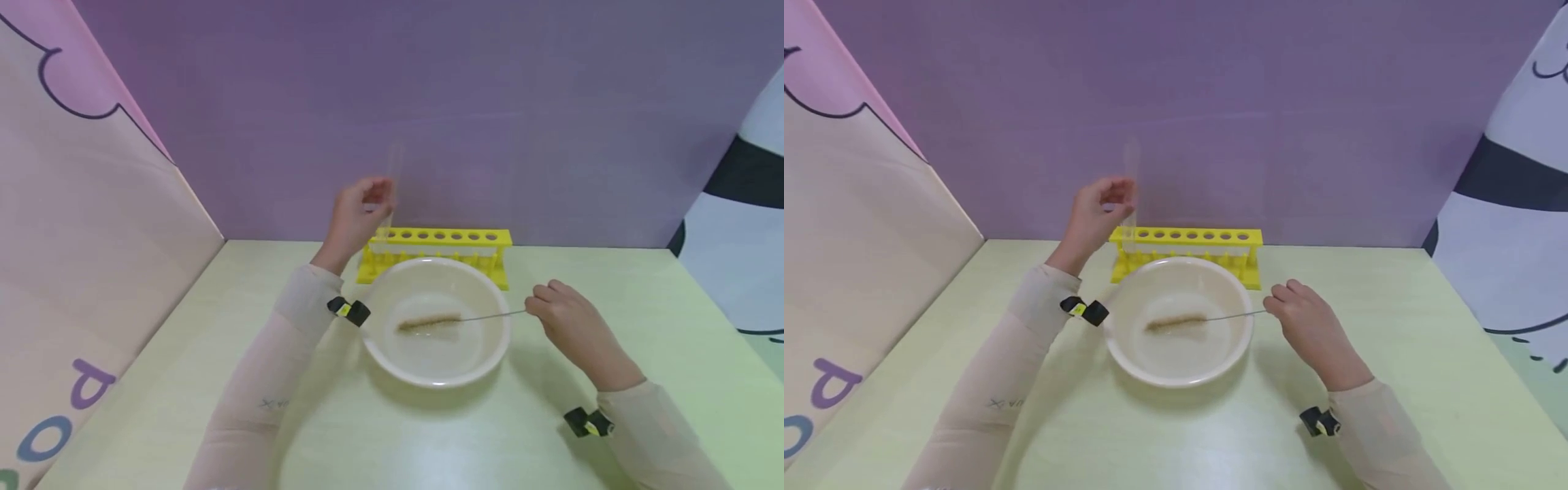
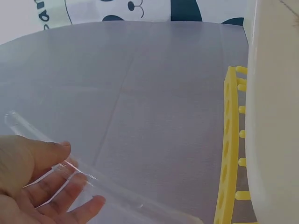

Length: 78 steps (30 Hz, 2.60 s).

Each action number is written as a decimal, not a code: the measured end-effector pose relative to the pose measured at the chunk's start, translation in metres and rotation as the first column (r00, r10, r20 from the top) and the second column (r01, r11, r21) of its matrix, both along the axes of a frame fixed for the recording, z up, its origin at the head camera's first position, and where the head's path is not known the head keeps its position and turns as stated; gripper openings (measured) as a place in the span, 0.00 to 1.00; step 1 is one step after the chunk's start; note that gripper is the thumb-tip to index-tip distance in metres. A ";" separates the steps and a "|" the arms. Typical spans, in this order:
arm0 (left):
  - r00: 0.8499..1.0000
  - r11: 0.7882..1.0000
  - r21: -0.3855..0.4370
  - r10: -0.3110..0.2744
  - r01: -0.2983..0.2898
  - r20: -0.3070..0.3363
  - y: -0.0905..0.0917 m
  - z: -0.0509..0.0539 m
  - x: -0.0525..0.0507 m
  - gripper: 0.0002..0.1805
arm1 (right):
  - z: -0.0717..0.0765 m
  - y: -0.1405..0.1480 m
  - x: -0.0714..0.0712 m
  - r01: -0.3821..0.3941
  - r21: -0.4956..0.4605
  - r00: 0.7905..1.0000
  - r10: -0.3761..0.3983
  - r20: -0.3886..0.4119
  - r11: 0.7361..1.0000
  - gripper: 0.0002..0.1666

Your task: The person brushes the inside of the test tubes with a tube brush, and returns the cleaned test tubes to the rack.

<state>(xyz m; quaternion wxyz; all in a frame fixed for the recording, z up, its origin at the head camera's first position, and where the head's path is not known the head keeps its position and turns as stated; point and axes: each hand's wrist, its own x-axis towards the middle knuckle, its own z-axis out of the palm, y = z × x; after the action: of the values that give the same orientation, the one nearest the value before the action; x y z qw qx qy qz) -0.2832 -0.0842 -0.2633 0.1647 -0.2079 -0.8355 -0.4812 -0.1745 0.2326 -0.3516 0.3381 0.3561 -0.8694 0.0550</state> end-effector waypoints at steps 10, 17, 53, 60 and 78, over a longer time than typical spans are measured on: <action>0.983 0.959 -0.248 -0.159 0.134 -0.087 -0.005 -0.011 0.031 0.21 | 0.013 0.015 0.005 0.020 0.002 1.000 -0.020 0.005 1.000 0.21; 0.954 0.919 -0.348 -0.253 0.186 -0.158 -0.013 -0.026 0.046 0.20 | 0.016 0.031 0.010 -0.019 -0.012 0.998 0.019 -0.058 1.000 0.21; 0.967 0.812 -0.527 -0.234 0.252 0.102 -0.068 -0.063 0.061 0.15 | 0.010 0.037 0.020 -0.236 -0.268 0.862 0.074 -0.501 0.934 0.19; 0.955 0.799 -0.523 -0.252 0.296 0.155 -0.069 -0.065 0.058 0.14 | 0.007 0.033 0.020 -0.266 -0.304 0.852 0.076 -0.518 0.915 0.19; 0.935 0.795 -0.493 -0.311 0.355 0.172 -0.064 -0.067 0.053 0.13 | 0.003 0.027 0.017 -0.309 -0.314 0.821 0.085 -0.565 0.898 0.18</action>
<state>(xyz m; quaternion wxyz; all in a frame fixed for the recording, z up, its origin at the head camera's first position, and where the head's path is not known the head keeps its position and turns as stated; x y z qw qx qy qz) -0.2306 -0.1486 -0.3299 -0.0186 -0.3680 -0.8898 -0.2691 -0.1571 0.2600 -0.3487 0.6244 0.3718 -0.6678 0.1612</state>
